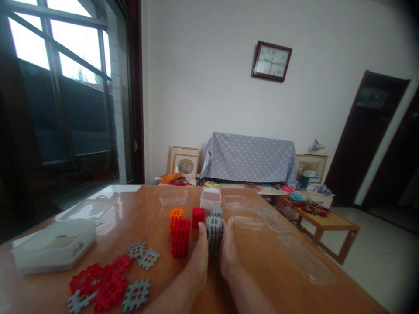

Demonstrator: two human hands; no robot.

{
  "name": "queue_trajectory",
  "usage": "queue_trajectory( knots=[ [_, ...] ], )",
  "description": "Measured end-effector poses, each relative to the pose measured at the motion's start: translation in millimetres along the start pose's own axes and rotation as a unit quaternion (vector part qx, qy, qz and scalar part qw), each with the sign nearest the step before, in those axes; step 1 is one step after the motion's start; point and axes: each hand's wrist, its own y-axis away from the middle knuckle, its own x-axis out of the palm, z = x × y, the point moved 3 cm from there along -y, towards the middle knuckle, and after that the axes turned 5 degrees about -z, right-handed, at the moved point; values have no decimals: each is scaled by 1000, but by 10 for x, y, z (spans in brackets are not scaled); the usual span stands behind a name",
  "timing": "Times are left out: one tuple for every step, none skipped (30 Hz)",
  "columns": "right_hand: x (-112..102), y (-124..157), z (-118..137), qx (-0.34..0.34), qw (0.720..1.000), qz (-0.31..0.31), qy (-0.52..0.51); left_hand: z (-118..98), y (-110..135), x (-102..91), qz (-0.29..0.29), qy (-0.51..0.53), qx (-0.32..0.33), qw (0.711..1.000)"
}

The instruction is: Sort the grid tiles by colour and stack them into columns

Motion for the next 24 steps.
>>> queue_trajectory(
  knots=[
    [-2,-2,0,4,1000,-2,-2,-13,7,8,-5,2,-2,1000],
    [-5,-5,1,8,1000,-5,-4,-26,14,15,-13,1,-3,1000],
    [-6,-6,3,10,1000,-8,-6,-38,22,18,-24,-2,-4,1000],
    [-7,-7,6,11,1000,-10,-7,-50,28,20,-36,-6,-4,999],
    [-5,-6,10,8,1000,-11,-8,-59,34,21,-45,-10,-3,999],
    [-1,-4,13,4,1000,-8,-8,-65,38,21,-52,-13,-3,999],
    [3,-1,13,0,1000,-5,-8,-67,39,21,-55,-14,-3,998],
    [7,2,10,0,1000,-1,-9,-66,40,22,-55,-15,-3,998],
    [10,5,3,2,1000,3,-9,-62,38,23,-51,-14,-2,999],
    [11,8,-6,6,1000,4,-8,-56,36,24,-46,-14,0,999],
    [9,9,-14,9,1000,4,-8,-49,34,25,-40,-15,4,999],
    [6,9,-22,11,1000,2,-7,-42,32,27,-30,-15,9,999],
    [3,7,-27,12,1000,2,-7,-35,31,28,-21,-16,13,1000],
    [1,5,-30,12,1000,2,-6,-29,30,29,-12,-15,16,1000],
    [-1,3,-32,12,1000,3,-7,-23,30,27,-7,-15,18,1000],
    [-2,1,-32,11,1000,1,-7,-18,29,23,-4,-13,18,1000],
    [-1,0,-32,11,1000,0,-8,-15,28,17,-3,-13,19,1000],
    [1,0,-30,10,1000,-2,-8,-13,27,11,-2,-14,19,1000],
    [3,1,-28,9,1000,-4,-8,-12,25,6,1,-18,19,1000],
    [7,2,-24,6,1000,-5,-8,-11,22,3,5,-24,19,1000],
    [11,3,-20,3,1000,-4,-8,-12,20,2,8,-28,20,999],
    [12,2,-13,2,1000,-2,-8,-13,19,3,10,-32,22,999],
    [9,0,-5,3,1000,-3,-7,-16,20,5,7,-33,24,999],
    [-5,-6,8,6,1000,-12,-5,-22,24,7,-1,-32,27,999]
  ],
)
